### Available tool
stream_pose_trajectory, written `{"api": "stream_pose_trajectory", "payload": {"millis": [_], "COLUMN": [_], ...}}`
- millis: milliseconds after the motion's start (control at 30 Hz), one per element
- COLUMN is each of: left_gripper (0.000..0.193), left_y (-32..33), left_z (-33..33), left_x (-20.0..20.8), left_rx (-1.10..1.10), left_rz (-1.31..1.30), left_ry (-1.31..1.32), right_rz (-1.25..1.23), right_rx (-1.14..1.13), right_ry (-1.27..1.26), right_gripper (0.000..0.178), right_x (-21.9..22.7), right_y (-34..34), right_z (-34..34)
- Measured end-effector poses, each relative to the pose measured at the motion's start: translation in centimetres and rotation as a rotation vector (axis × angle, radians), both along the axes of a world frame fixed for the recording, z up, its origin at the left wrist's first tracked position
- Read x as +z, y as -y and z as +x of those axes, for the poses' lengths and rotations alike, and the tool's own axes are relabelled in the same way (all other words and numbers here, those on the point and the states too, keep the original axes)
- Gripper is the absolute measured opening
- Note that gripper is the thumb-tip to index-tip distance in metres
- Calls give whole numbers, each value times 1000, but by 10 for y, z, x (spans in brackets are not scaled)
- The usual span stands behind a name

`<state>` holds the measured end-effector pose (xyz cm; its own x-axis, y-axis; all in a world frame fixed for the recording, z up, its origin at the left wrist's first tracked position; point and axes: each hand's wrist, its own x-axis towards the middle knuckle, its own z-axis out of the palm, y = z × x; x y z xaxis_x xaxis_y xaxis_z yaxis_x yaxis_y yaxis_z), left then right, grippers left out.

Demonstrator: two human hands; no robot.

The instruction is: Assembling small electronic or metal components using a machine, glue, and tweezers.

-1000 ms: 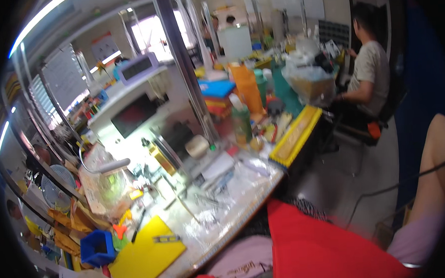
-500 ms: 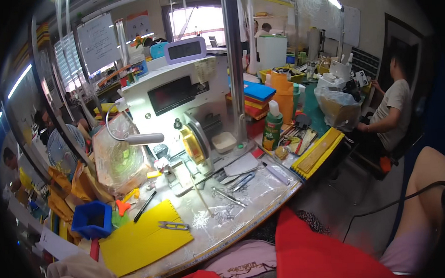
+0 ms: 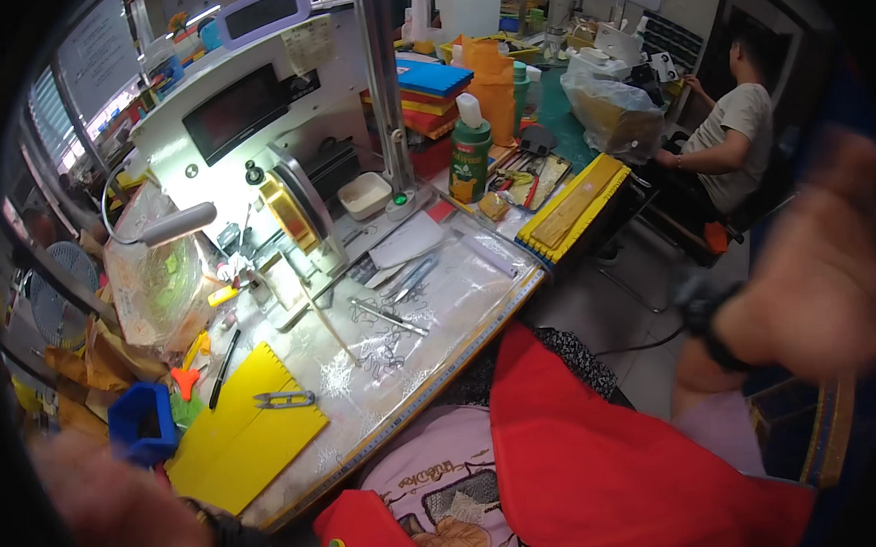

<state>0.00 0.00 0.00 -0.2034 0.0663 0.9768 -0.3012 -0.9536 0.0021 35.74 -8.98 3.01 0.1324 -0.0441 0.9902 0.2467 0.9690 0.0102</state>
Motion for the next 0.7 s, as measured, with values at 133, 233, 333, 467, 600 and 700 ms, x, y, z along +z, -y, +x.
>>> {"api": "stream_pose_trajectory", "payload": {"millis": [133, 233, 333, 467, 600, 700], "left_gripper": [33, 35, 39, 39, 39, 36], "left_y": [-35, -54, -71, -71, -70, -78], "left_z": [54, 81, 102, 132, 163, 183], "left_x": [-37, -63, -82, -96, -107, -113], "left_rx": [141, 193, 230, 127, 67, 115], "left_rz": [-416, -293, -191, -161, -125, -150], "left_ry": [-1254, -1520, -1711, -1756, -1738, -1727], "right_rz": [-1038, -1100, -921, -1030, -1151, -1395], "right_rx": [-461, -673, -981, -1200, -1263, -1256], "right_ry": [29, 172, 367, 295, 442, 664], "right_gripper": [31, 25, 26, 23, 26, 27], "right_x": [-134, -207, -238, -224, -224, -220], "right_y": [-37, -51, -67, -121, -177, -190], "right_z": [34, 30, 39, 96, 131, 126]}}
